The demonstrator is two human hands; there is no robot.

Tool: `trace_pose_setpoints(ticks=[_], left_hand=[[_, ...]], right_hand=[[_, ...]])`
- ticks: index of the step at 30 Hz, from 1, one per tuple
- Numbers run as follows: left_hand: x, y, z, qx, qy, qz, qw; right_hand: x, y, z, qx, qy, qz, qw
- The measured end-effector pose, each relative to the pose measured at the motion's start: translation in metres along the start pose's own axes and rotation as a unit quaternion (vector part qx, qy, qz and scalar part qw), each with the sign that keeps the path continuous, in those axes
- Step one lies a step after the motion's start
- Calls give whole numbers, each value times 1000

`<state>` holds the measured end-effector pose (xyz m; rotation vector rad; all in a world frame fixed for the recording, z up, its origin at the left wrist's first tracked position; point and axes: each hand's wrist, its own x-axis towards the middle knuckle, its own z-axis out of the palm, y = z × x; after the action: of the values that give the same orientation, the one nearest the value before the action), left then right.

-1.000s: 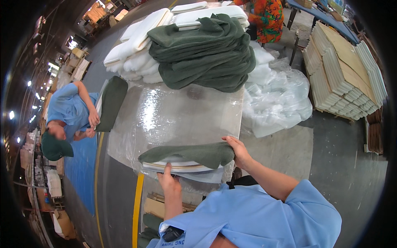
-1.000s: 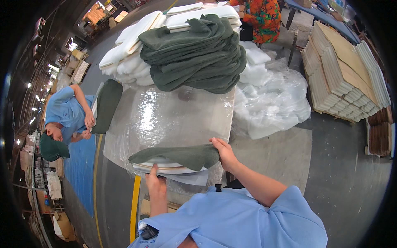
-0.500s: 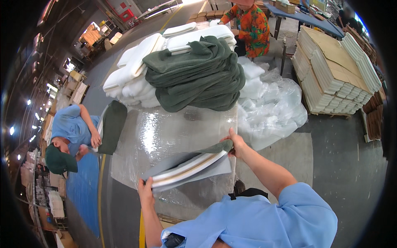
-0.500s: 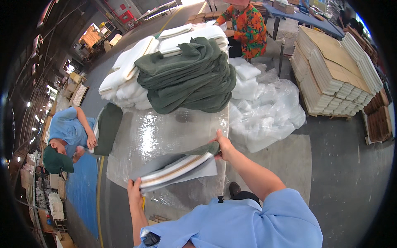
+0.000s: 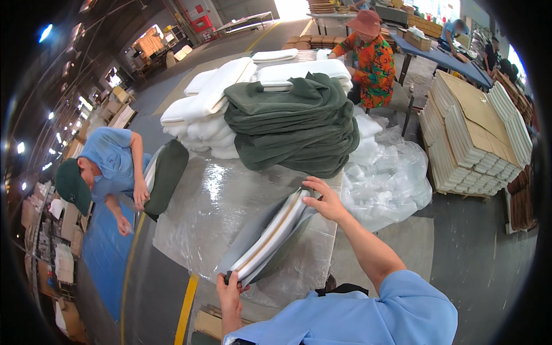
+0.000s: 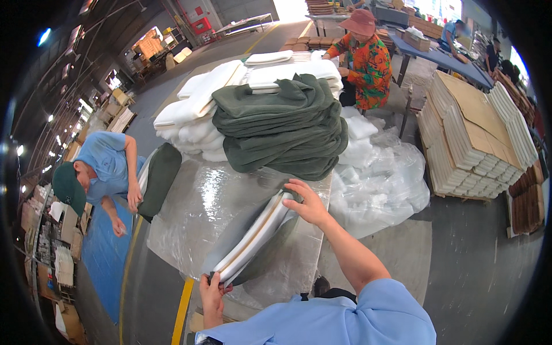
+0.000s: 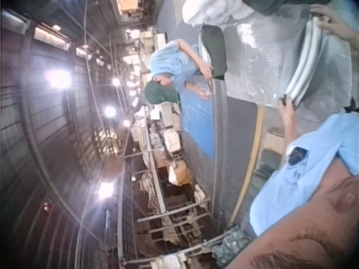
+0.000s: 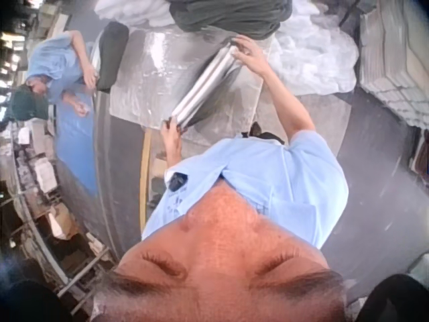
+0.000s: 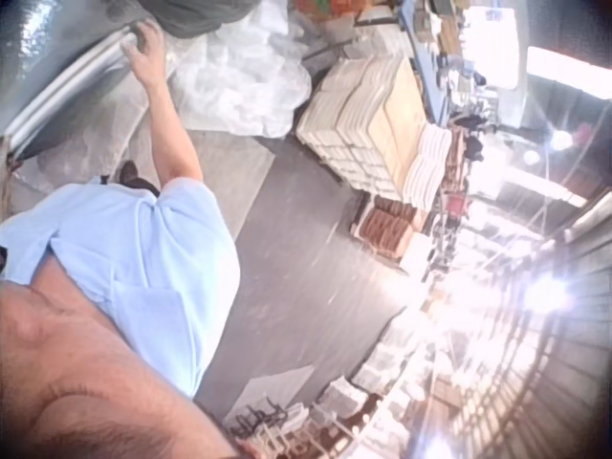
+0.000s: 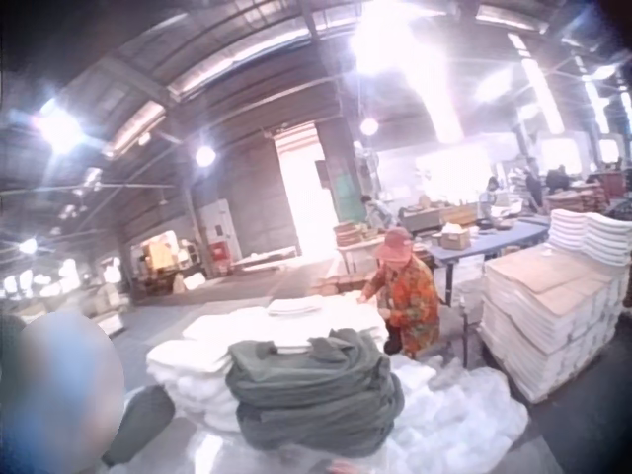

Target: The person repeatedly inserts white foam inserts into green fabric covers, folds the edges, and stacks the finished cushions on a nearby pallet. The person works at a table with stacks of foam and fabric, handling items one at a time.

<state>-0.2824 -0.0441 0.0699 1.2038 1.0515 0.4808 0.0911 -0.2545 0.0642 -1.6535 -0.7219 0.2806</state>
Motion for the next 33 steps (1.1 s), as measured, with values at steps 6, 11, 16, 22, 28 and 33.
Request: trace_pose_setpoints(ticks=[6, 11, 16, 22, 28, 33], left_hand=[[-20, -14, -22, -19, -84, 35, 996], [-39, -22, -10, -37, -67, 39, 996], [-42, -17, 0, -23, -57, 61, 996], [-36, -21, -6, 5, -46, 64, 997], [-36, -19, -1, 15, -48, 56, 997], [-40, -20, 0, 22, -45, 80, 996]], right_hand=[[29, -28, 3, -185, -50, 12, 981], [43, -28, -19, -194, -145, 2, 970], [43, -29, -20, -223, -125, -68, 965], [35, -37, 1, -281, -44, -64, 956], [35, -34, -7, -275, -73, -156, 946], [48, -45, -9, -331, -133, -131, 925]])
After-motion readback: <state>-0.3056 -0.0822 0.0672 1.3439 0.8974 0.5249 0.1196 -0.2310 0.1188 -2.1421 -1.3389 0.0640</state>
